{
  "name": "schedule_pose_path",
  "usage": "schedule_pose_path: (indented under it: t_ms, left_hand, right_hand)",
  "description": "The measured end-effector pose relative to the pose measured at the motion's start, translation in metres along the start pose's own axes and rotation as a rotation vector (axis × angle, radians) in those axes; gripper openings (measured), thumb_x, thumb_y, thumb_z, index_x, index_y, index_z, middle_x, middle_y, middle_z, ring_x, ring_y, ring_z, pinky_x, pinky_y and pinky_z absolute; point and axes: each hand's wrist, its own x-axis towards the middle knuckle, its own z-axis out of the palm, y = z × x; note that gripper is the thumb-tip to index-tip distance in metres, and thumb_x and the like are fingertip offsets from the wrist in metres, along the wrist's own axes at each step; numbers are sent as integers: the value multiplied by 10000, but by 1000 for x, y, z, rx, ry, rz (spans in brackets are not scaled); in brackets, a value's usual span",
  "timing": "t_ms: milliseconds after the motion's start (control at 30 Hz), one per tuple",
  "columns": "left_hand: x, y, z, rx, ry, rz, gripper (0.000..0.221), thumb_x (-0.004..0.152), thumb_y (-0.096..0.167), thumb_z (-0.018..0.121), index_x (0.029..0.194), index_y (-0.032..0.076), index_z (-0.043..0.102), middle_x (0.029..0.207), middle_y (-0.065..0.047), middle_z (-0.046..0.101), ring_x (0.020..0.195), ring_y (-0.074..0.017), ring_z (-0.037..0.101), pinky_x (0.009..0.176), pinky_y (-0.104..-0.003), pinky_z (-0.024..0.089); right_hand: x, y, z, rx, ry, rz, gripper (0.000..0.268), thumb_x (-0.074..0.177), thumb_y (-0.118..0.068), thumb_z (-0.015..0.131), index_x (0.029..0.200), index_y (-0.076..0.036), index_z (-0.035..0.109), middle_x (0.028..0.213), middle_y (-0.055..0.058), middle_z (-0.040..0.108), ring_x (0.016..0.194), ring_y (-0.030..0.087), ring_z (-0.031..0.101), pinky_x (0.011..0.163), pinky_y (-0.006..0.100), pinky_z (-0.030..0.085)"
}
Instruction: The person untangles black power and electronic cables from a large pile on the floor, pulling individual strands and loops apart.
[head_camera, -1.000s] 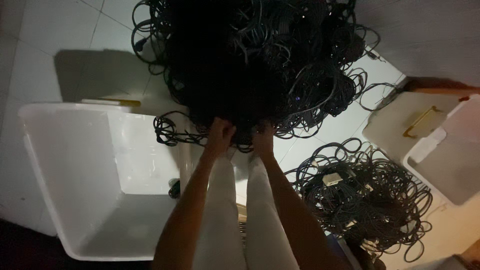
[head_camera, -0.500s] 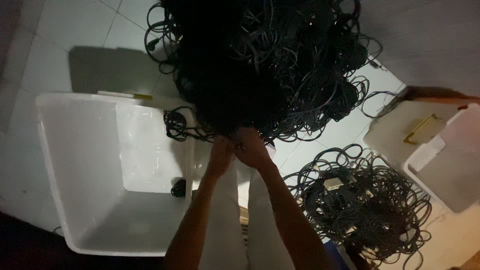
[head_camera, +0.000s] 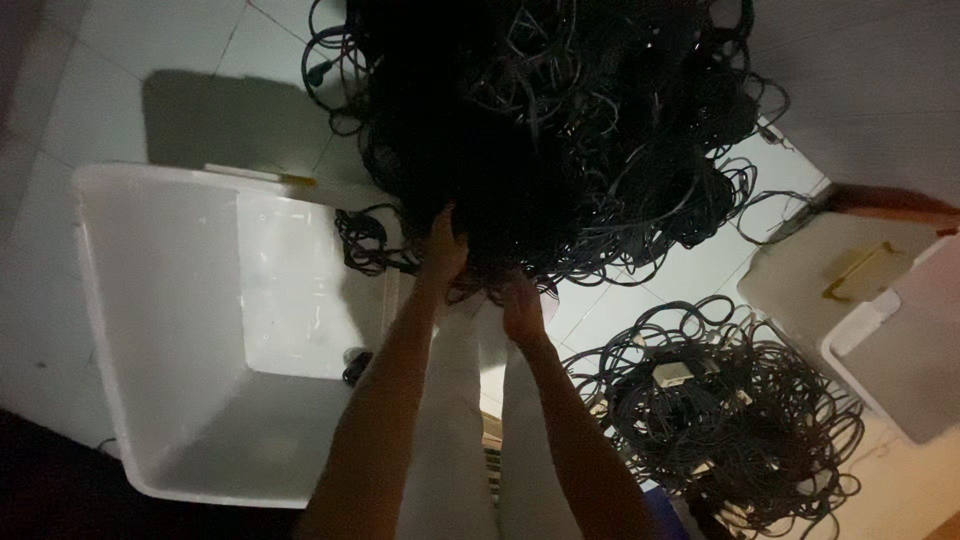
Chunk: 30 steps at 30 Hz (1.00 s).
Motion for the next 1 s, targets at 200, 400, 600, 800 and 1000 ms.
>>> schedule_pose_path:
  t_ms: [200, 400, 600, 800, 1000]
  left_hand:
    - [15, 3, 1, 79, -327, -245, 446, 1145, 343, 475, 1219, -69, 631, 1148, -302, 623, 1041, -452, 584, 924, -495, 516]
    - [-20, 26, 5, -303, -169, -450, 378, 1106, 300, 459, 1204, -9, 654, 901, -100, 640, 759, -217, 588, 707, -405, 516]
    - [-63, 38, -8, -649, -67, -452, 393, 1163, 297, 503, 1049, -61, 619, 910, -109, 600, 763, -226, 527, 665, -407, 468]
    - [-62, 70, -38, -587, -162, -480, 385, 1138, 306, 530, 1064, -58, 632, 912, -112, 598, 761, -231, 520, 665, -401, 467]
    - [-55, 65, -44, -626, -252, -549, 382, 1112, 315, 556, 1080, -55, 646, 914, -116, 596, 759, -236, 512, 665, -396, 465]
  right_hand:
    - [24, -7, -19, 252, 161, 421, 317, 1100, -172, 491, 1243, 80, 621, 1156, 278, 664, 1062, 376, 579, 931, 439, 467]
    - [71, -60, -42, 528, 179, 589, 331, 1043, -259, 528, 1270, -29, 600, 1193, 79, 646, 1072, 177, 606, 927, 349, 500]
    - [80, -80, -57, 453, 310, 678, 353, 1076, -313, 587, 1287, -32, 627, 1160, 36, 585, 1044, 169, 547, 891, 338, 460]
    - [80, -91, -64, 750, 413, 616, 334, 1057, -317, 587, 1172, -15, 668, 982, 4, 654, 853, 112, 566, 726, 277, 472]
    - [75, -75, -71, 714, 441, 568, 297, 1131, -257, 516, 1139, 11, 644, 993, 76, 631, 885, 181, 570, 767, 351, 484]
